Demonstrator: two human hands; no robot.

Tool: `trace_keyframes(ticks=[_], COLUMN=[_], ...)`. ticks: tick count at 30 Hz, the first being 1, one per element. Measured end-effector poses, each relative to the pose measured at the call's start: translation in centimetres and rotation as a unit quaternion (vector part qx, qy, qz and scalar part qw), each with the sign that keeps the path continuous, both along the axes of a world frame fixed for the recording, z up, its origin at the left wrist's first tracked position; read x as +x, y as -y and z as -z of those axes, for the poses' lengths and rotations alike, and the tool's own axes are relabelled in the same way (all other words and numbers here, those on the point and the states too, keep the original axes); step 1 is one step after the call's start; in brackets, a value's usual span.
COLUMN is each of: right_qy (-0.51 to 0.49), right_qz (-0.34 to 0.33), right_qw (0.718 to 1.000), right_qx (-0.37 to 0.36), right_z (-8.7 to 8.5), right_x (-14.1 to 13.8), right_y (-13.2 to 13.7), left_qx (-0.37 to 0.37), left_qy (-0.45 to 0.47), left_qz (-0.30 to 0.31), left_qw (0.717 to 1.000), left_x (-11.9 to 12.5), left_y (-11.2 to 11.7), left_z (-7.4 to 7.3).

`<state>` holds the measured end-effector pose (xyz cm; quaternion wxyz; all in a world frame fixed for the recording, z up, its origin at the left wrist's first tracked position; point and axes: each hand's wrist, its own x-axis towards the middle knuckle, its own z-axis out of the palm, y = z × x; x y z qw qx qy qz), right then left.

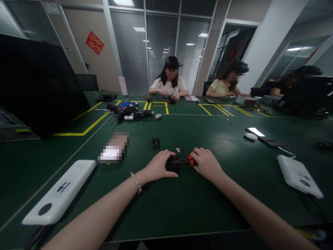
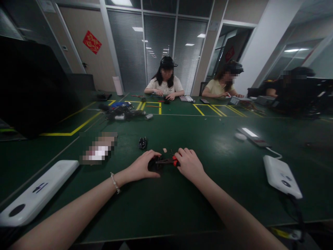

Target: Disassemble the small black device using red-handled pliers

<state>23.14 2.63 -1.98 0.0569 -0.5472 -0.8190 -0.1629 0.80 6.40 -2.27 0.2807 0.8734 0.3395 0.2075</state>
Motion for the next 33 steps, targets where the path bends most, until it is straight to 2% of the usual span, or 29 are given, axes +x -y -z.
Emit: trace_keyframes(ticks=[11,19,25,33], right_qy=[-0.026,-0.015,-0.027,-0.006], right_qz=[0.006,-0.002,0.001,-0.001], right_qw=[0.999,1.0,0.999,1.0], right_qx=[-0.03,-0.012,-0.024,-0.004], right_z=[0.41,0.46,0.67,0.25], right_x=[0.14,0.15,0.26,0.07], right_y=[-0.32,-0.28,-0.4,-0.24], left_qx=[0.008,0.013,0.014,0.016], left_qy=[-0.005,0.0,0.002,-0.001], left_qz=[-0.002,0.005,0.008,0.004], left_qw=[1.0,1.0,1.0,1.0], left_x=[0.06,0.01,-0.02,0.02], left_y=[0.04,-0.09,-0.25,-0.19], left_z=[-0.03,0.26,0.52,0.41])
